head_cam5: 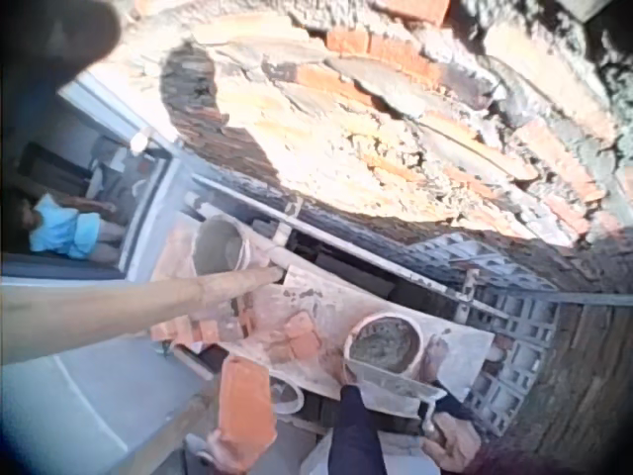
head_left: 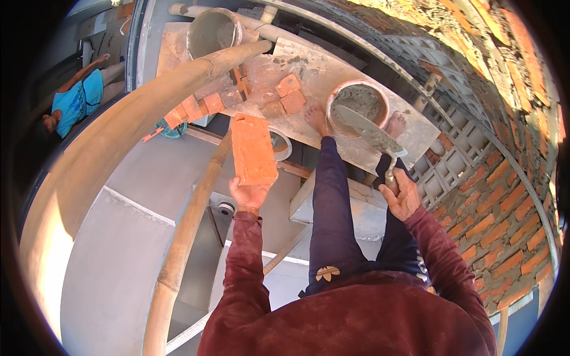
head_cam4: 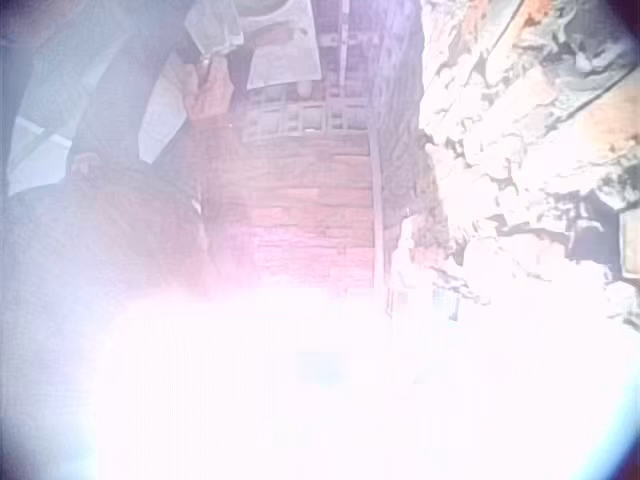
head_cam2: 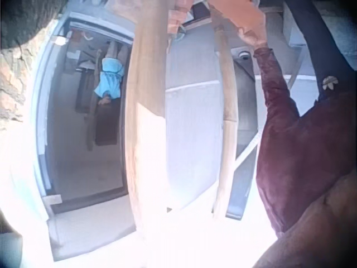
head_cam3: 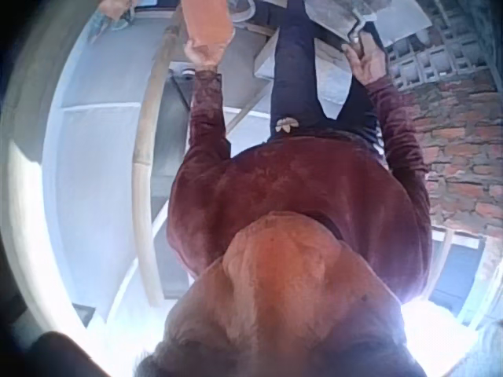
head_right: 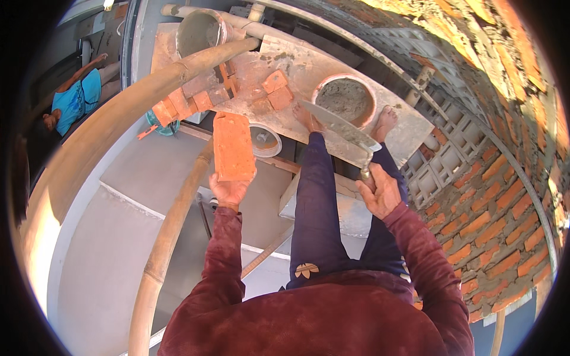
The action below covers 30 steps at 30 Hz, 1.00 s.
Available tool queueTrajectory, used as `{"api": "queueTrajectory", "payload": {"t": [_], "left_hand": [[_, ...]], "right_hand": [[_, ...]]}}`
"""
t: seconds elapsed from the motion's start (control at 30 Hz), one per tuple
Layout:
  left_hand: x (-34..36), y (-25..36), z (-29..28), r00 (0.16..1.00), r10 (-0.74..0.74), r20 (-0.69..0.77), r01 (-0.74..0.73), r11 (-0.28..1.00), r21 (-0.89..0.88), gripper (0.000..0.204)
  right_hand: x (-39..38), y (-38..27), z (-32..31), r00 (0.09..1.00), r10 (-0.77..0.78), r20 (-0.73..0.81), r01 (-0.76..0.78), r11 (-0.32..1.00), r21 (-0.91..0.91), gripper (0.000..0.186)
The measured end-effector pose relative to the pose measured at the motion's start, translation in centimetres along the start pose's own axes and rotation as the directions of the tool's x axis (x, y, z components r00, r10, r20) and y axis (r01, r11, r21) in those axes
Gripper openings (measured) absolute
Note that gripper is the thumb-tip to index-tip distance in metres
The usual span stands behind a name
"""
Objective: The person scoops mortar from a bucket using a trowel and spreads it onto a brick wall. They then pick up a brick, apply mortar to its side, and place it onto the wall, tapping it into position and scraping away excess mortar.
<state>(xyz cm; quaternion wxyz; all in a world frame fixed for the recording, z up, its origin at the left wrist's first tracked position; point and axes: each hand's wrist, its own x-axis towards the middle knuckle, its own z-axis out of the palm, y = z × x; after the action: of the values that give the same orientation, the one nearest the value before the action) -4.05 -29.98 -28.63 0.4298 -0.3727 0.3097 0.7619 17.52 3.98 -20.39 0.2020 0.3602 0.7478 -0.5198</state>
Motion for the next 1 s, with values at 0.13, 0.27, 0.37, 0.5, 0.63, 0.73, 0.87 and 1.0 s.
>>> {"api": "queueTrajectory", "payload": {"t": [0.13, 0.27, 0.37, 0.5, 0.63, 0.73, 0.87, 1.0], "left_hand": [[-8.9, -7.8, 13.4, 0.926, -0.167, 0.338, 0.268, 0.921, -0.281, 0.098], [-15.5, -12.4, 23.7, 0.769, -0.295, 0.568, 0.530, 0.791, -0.307, 0.102], [-19.8, -13.6, 29.7, 0.654, -0.385, 0.652, 0.587, 0.801, -0.116, 0.102], [-23.9, -14.2, 36.2, 0.487, -0.441, 0.754, 0.596, 0.799, 0.082, 0.099], [-24.4, -13.5, 39.8, 0.309, -0.528, 0.791, 0.585, 0.762, 0.279, 0.085], [-25.2, -14.4, 42.1, 0.207, -0.671, 0.712, 0.626, 0.650, 0.431, 0.081], [-24.7, -14.4, 42.1, 0.076, -0.798, 0.598, 0.668, 0.486, 0.563, 0.087], [-25.4, -13.9, 43.0, 0.063, -0.878, 0.474, 0.590, 0.416, 0.692, 0.092]], "right_hand": [[-5.5, -6.0, -3.4, 0.877, -0.397, -0.270, 0.376, 0.918, -0.127, 0.034], [-9.2, -8.2, -7.9, 0.720, -0.596, -0.355, 0.489, 0.799, -0.350, 0.040], [-12.5, -9.6, -11.6, 0.627, -0.627, -0.462, 0.466, 0.777, -0.422, 0.040], [-17.5, -7.1, -15.7, 0.424, -0.635, -0.645, 0.452, 0.766, -0.457, 0.040], [-24.4, -4.1, -18.5, 0.302, -0.572, -0.762, 0.370, 0.808, -0.460, 0.036], [-28.0, -5.6, -19.1, 0.600, -0.065, -0.797, 0.541, 0.767, 0.345, 0.033], [-28.8, -15.5, -23.1, 0.706, -0.100, -0.702, 0.708, 0.129, 0.694, 0.046], [-28.3, -16.7, -24.5, 0.753, -0.044, -0.657, 0.653, 0.178, 0.736, 0.048]]}}
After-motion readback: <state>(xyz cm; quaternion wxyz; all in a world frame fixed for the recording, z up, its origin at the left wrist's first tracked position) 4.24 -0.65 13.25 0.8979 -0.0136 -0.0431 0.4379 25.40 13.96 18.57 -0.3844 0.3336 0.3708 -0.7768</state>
